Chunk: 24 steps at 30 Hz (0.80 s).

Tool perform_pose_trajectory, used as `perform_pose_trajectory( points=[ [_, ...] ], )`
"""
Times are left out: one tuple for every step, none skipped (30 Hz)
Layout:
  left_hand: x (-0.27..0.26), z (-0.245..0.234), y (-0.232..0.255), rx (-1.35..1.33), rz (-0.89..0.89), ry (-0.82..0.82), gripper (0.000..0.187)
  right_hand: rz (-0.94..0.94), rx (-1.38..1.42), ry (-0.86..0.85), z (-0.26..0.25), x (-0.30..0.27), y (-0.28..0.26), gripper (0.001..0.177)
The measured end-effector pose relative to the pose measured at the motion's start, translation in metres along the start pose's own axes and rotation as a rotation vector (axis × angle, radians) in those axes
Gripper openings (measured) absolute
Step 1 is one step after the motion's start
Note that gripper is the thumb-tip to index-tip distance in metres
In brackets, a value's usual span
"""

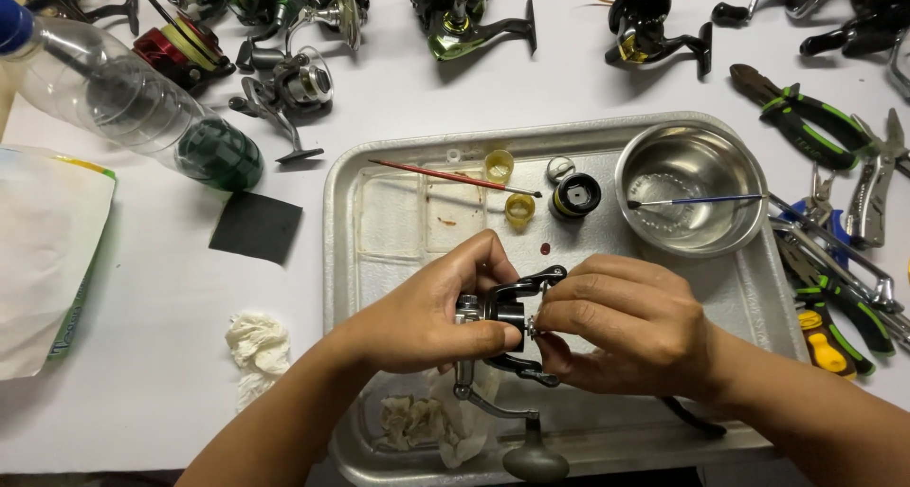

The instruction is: The person disassembles a fishing reel on a metal tray, using a screwdriver to remove screws and a wrench to loosen the handle. They remove the handle and other small components, placing them on the tray.

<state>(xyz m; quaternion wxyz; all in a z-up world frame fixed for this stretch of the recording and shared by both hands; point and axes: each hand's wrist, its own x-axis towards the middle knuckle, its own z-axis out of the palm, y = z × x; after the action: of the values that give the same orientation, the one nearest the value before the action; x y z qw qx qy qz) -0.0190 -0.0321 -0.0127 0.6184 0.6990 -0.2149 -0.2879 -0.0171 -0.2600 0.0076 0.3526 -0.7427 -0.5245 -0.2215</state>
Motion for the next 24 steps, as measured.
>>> perform_pose_trajectory(
  points=[
    [-0.0004,0.0004,0.0006,-0.001,-0.001,-0.001,0.036,0.002,0.001,0.000,-0.0006,0.0007,-0.0001,0.010],
    [-0.0008,0.0008,0.0014,-0.008,-0.018,-0.001,0.035,0.001,0.013,-0.013,-0.0012,0.0014,-0.0002,0.010],
    [-0.0010,0.0010,0.0022,-0.015,-0.034,0.000,0.035,-0.001,0.024,-0.025,-0.0019,0.0023,-0.0001,0.010],
    [-0.0006,0.0006,0.0017,-0.015,-0.034,-0.001,0.035,-0.001,0.024,-0.025,-0.0016,0.0020,0.0004,0.010],
    [-0.0004,0.0005,0.0010,-0.016,-0.027,-0.005,0.036,-0.007,0.023,-0.024,-0.0011,0.0015,0.0007,0.012],
    [-0.0003,0.0004,0.0003,-0.018,-0.020,-0.010,0.037,-0.014,0.021,-0.022,-0.0005,0.0011,0.0011,0.015],
    [-0.0002,-0.0001,-0.0001,-0.019,-0.021,-0.010,0.037,-0.013,0.022,-0.022,-0.0004,0.0019,0.0008,0.015],
    [-0.0001,-0.0006,-0.0004,-0.001,-0.029,-0.005,0.038,-0.013,0.008,-0.014,-0.0003,0.0027,0.0006,0.013],
    [0.0000,-0.0009,-0.0009,0.017,-0.036,0.000,0.039,-0.014,-0.007,-0.006,-0.0001,0.0033,0.0004,0.012],
    [-0.0001,-0.0009,-0.0008,0.016,-0.037,0.001,0.039,-0.013,-0.005,-0.007,-0.0001,0.0028,0.0004,0.012],
    [-0.0001,-0.0012,-0.0003,0.021,-0.044,-0.003,0.040,-0.006,0.008,-0.010,0.0000,0.0026,0.0005,0.012],
    [-0.0002,-0.0016,0.0003,0.027,-0.051,-0.006,0.041,0.001,0.021,-0.014,0.0000,0.0025,0.0007,0.012],
    [0.0000,-0.0015,0.0000,0.027,-0.051,-0.006,0.041,0.001,0.022,-0.014,0.0001,0.0020,0.0008,0.012],
    [0.0003,-0.0014,-0.0003,0.018,-0.044,-0.002,0.040,0.012,0.020,-0.016,0.0001,0.0016,0.0010,0.012],
    [0.0006,-0.0013,-0.0006,0.010,-0.036,0.002,0.038,0.023,0.018,-0.019,0.0000,0.0010,0.0011,0.011],
    [0.0006,-0.0014,-0.0001,0.009,-0.036,0.001,0.038,0.023,0.018,-0.019,-0.0006,0.0013,0.0014,0.011],
    [0.0007,-0.0015,0.0003,0.014,-0.046,0.002,0.039,0.023,0.028,-0.028,-0.0012,0.0014,0.0016,0.011],
    [0.0006,-0.0017,0.0008,0.018,-0.055,0.002,0.039,0.023,0.037,-0.037,-0.0017,0.0017,0.0018,0.011],
    [0.0008,-0.0014,0.0004,0.018,-0.055,0.003,0.039,0.023,0.038,-0.037,-0.0020,0.0018,0.0018,0.011],
    [0.0009,-0.0012,0.0001,0.013,-0.045,0.003,0.037,0.029,0.043,-0.044,-0.0022,0.0020,0.0017,0.011],
    [0.0009,-0.0009,-0.0006,0.008,-0.035,0.002,0.036,0.035,0.048,-0.052,-0.0023,0.0019,0.0014,0.010],
    [0.0006,-0.0008,0.0002,0.007,-0.036,0.003,0.036,0.035,0.049,-0.052,-0.0024,0.0020,0.0012,0.010],
    [0.0007,-0.0009,0.0012,0.009,-0.050,0.000,0.036,0.041,0.055,-0.056,-0.0027,0.0024,0.0011,0.010],
    [0.0008,-0.0010,0.0023,0.010,-0.065,-0.002,0.035,0.046,0.061,-0.060,-0.0031,0.0028,0.0011,0.010]
  ],
)
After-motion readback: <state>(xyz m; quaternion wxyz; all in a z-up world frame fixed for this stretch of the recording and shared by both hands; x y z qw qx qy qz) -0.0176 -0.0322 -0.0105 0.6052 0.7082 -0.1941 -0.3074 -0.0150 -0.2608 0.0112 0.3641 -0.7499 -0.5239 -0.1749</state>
